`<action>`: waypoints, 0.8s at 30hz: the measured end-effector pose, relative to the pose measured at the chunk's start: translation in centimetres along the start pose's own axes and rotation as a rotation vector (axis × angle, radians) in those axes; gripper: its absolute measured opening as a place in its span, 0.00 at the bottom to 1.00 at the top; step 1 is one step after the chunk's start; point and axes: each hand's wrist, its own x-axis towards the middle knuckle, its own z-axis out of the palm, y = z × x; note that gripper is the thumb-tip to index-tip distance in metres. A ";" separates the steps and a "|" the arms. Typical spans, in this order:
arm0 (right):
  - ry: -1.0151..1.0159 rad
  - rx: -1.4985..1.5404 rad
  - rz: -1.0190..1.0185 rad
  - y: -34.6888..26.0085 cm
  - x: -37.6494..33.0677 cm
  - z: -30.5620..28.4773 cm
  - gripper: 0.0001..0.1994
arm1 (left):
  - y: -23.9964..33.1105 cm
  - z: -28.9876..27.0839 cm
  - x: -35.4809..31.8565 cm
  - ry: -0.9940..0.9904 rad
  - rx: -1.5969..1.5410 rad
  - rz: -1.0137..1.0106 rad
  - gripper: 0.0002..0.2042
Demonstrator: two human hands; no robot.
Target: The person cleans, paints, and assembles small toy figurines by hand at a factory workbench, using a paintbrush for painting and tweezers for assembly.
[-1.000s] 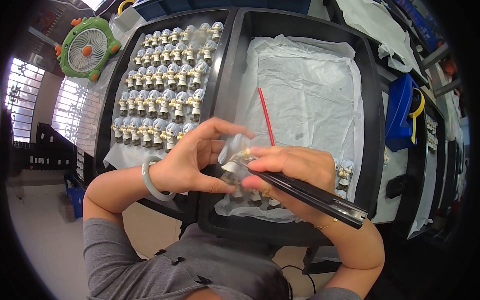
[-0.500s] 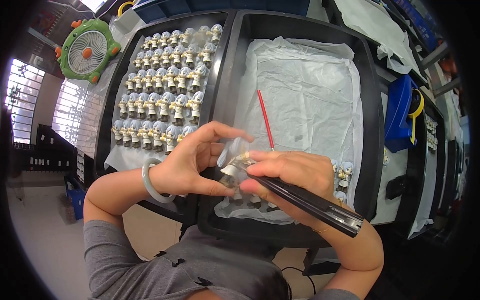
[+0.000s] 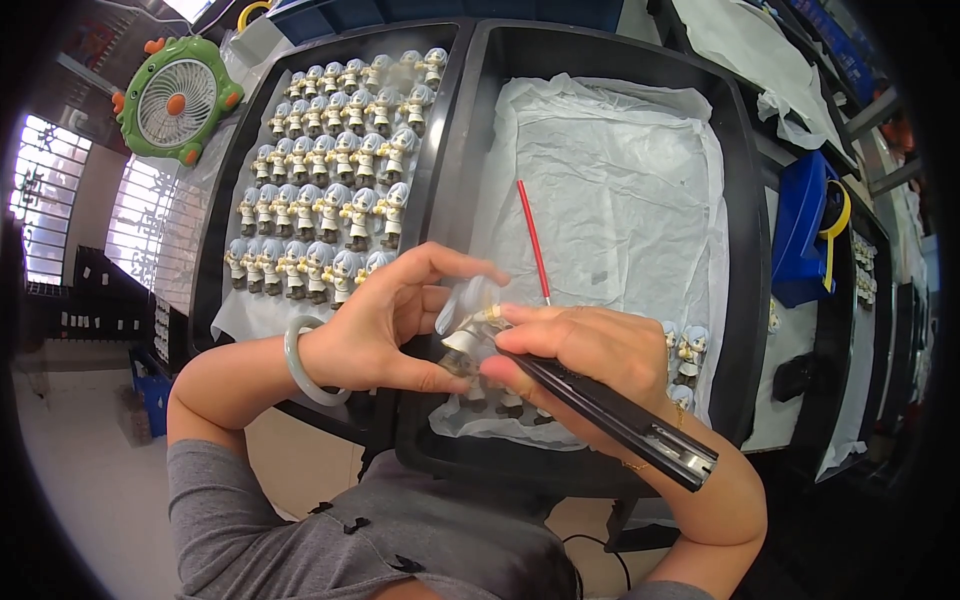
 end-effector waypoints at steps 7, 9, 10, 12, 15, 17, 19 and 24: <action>-0.018 0.050 -0.009 -0.1 0.2 -0.3 0.11 | 0.1 0.1 0.0 0.003 -0.002 -0.009 0.35; 0.120 0.270 0.184 0.4 0.6 -0.7 0.06 | -0.1 0.0 -0.1 0.046 -0.012 -0.001 0.34; 0.175 0.352 0.330 0.7 0.9 -1.1 0.04 | -0.1 0.0 -0.2 0.087 -0.020 0.007 0.34; 0.086 0.305 0.429 4.3 0.7 -1.9 0.08 | 0.0 0.3 0.0 0.079 -0.027 -0.008 0.34; -0.082 -0.051 0.499 7.6 -1.0 0.9 0.08 | 0.0 0.5 0.2 0.060 -0.052 -0.007 0.33; -0.176 -0.292 0.448 7.8 -0.9 2.5 0.08 | -0.1 0.4 0.1 0.052 -0.007 0.023 0.33; -0.291 -0.392 0.598 7.1 -0.7 3.5 0.09 | -0.1 0.4 -0.1 0.054 -0.001 0.019 0.33; -0.090 -0.055 0.760 5.4 1.5 -0.3 0.05 | -0.2 0.6 -0.1 0.087 0.016 -0.011 0.33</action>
